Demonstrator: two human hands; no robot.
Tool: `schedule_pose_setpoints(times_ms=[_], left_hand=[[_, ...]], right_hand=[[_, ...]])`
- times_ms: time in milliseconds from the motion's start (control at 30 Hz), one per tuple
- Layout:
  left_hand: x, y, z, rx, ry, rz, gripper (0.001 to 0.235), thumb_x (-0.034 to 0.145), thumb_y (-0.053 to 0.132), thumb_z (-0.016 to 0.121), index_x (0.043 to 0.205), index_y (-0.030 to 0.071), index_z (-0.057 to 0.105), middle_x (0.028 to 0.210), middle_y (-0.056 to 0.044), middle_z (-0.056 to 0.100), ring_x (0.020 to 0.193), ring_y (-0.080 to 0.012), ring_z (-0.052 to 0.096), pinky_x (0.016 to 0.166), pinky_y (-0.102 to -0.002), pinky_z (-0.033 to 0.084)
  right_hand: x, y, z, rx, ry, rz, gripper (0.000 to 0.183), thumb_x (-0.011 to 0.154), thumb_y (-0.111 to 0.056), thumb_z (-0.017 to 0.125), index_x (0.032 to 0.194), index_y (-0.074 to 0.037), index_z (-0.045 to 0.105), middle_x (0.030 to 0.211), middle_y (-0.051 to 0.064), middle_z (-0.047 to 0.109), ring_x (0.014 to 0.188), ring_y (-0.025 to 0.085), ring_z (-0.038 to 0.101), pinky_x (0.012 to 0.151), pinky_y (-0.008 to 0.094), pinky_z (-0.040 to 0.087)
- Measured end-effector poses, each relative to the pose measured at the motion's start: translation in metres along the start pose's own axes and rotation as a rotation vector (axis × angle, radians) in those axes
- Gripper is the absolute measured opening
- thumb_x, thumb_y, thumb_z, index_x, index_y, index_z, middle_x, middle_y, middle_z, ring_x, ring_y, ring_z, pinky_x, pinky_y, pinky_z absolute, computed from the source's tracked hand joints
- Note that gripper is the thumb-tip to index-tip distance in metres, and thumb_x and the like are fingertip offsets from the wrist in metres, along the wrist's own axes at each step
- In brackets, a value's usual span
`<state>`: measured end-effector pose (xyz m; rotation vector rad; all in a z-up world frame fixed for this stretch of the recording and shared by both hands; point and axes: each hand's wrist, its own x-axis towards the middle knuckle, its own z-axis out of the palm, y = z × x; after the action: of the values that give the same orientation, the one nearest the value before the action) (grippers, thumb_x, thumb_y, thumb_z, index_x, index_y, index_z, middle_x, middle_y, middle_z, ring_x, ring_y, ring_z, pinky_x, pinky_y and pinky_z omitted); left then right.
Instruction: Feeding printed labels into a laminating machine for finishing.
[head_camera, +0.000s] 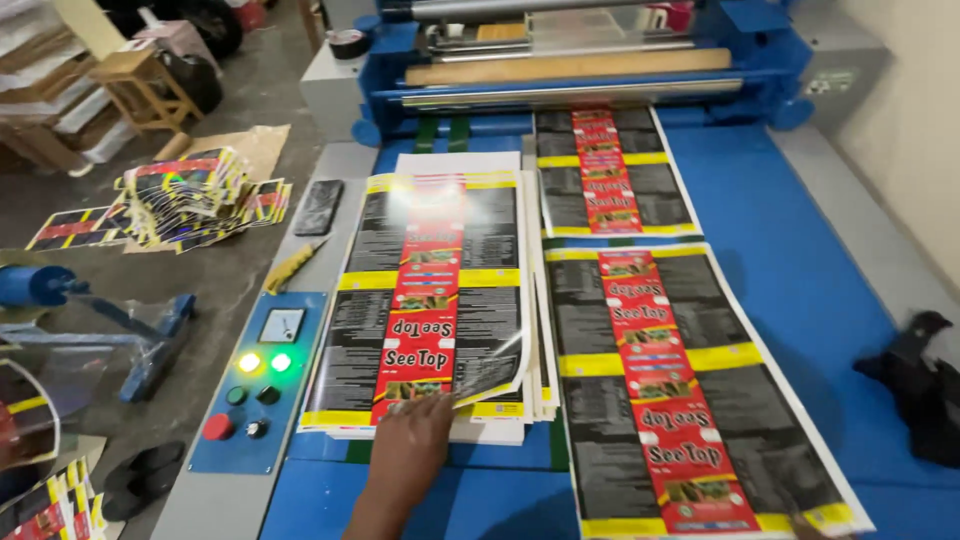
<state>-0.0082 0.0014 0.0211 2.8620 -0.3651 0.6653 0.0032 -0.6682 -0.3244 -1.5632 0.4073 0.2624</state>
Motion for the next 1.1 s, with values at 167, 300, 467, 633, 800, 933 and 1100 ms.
schedule_pose_setpoints(times_ms=[167,300,467,633,800,933,1100], left_hand=[[0.010,0.008,-0.011,-0.059,0.082,0.004,0.016,0.090,0.015,0.063,0.102,0.006,0.069,0.093,-0.015,0.076,0.084,-0.0316,0.075,0.074,-0.045,0.057],[0.013,0.010,-0.015,-0.053,-0.066,-0.098,0.010,0.090,0.015,0.064,0.095,0.009,0.069,0.086,-0.011,0.075,0.077,-0.0325,0.073,0.070,-0.046,0.057],[0.011,0.005,-0.012,-0.106,-0.075,-0.180,0.026,0.090,0.016,0.064,0.114,0.014,0.073,0.093,-0.011,0.076,0.079,-0.0316,0.074,0.066,-0.044,0.058],[-0.002,0.014,0.007,-0.139,0.275,-0.056,0.030,0.082,0.014,0.074,0.112,0.010,0.074,0.102,-0.013,0.077,0.091,-0.0295,0.075,0.077,-0.042,0.060],[0.007,0.074,0.027,-0.296,0.282,0.110,0.030,0.083,0.012,0.076,0.113,0.004,0.074,0.105,-0.014,0.075,0.098,-0.0295,0.075,0.082,-0.042,0.059],[0.010,0.123,0.056,-0.305,0.212,0.221,0.034,0.085,0.014,0.078,0.118,0.004,0.073,0.112,-0.012,0.073,0.109,-0.0295,0.071,0.091,-0.044,0.055],[0.024,0.131,0.025,-0.372,0.097,0.317,0.040,0.081,0.024,0.080,0.114,0.003,0.070,0.115,-0.017,0.071,0.113,-0.0354,0.066,0.093,-0.052,0.048]], right_hand=[[-0.008,-0.082,0.072,-0.002,0.061,-0.002,0.025,0.099,-0.019,0.059,0.112,0.001,0.066,0.073,0.024,0.070,0.052,0.029,0.057,0.044,0.043,0.045],[0.010,-0.145,0.129,0.099,0.147,-0.063,0.028,0.104,-0.021,0.061,0.106,0.006,0.063,0.078,0.021,0.069,0.056,0.024,0.054,0.046,0.036,0.041],[0.000,-0.207,0.161,0.268,0.142,0.054,0.030,0.100,-0.021,0.059,0.121,0.000,0.057,0.098,0.013,0.070,0.071,0.022,0.068,0.048,0.033,0.041],[-0.040,-0.187,0.181,0.169,0.037,0.126,0.054,0.097,-0.023,0.057,0.149,-0.011,0.051,0.113,0.016,0.078,0.071,0.024,0.067,0.050,0.033,0.045],[-0.097,-0.218,0.254,-0.031,-0.317,0.067,0.057,0.093,-0.027,0.063,0.147,-0.012,0.057,0.109,0.014,0.083,0.069,0.019,0.070,0.049,0.032,0.047],[-0.151,-0.279,0.302,0.015,-0.549,0.007,0.050,0.092,-0.030,0.061,0.140,-0.015,0.062,0.111,0.003,0.082,0.077,0.013,0.074,0.056,0.029,0.053],[-0.122,-0.233,0.290,0.271,-0.262,0.095,0.028,0.093,-0.026,0.066,0.111,-0.005,0.067,0.085,0.012,0.073,0.063,0.020,0.068,0.045,0.035,0.047]])
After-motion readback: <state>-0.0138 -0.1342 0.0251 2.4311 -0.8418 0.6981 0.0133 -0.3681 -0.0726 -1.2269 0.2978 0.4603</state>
